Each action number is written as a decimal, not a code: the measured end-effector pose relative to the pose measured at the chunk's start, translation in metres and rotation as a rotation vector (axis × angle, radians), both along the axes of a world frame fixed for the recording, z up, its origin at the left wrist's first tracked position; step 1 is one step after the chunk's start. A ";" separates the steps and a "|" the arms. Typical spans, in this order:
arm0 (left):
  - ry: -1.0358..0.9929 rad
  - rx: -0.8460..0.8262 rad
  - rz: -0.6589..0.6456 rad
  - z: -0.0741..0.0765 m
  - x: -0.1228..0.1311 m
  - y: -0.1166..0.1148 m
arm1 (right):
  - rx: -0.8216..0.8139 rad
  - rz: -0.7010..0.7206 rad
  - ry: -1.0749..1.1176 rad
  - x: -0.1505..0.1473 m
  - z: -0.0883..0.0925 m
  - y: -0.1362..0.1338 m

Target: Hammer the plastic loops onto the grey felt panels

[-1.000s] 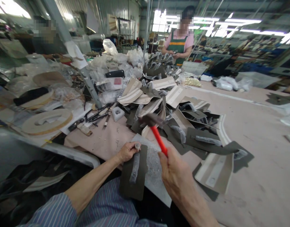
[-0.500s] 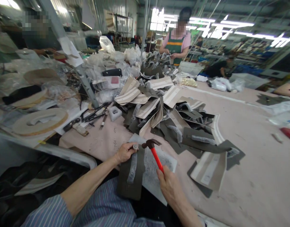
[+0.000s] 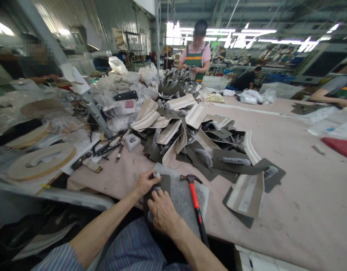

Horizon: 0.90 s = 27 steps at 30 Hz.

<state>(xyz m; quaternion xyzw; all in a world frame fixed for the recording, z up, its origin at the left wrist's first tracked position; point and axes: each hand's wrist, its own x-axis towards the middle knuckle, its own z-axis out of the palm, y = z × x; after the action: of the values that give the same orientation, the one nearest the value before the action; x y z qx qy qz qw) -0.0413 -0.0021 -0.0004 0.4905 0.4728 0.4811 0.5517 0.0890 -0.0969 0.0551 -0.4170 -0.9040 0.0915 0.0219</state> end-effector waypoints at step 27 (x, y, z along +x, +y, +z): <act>-0.032 0.036 0.005 0.003 -0.020 -0.030 | -0.311 -0.747 0.411 -0.027 -0.011 -0.010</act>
<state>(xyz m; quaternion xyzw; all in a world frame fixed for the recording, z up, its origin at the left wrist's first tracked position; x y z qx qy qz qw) -0.0615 -0.0319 0.0025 0.4916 0.4561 0.4987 0.5491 0.0621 -0.1072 0.0437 -0.6862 -0.6439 0.2930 0.1693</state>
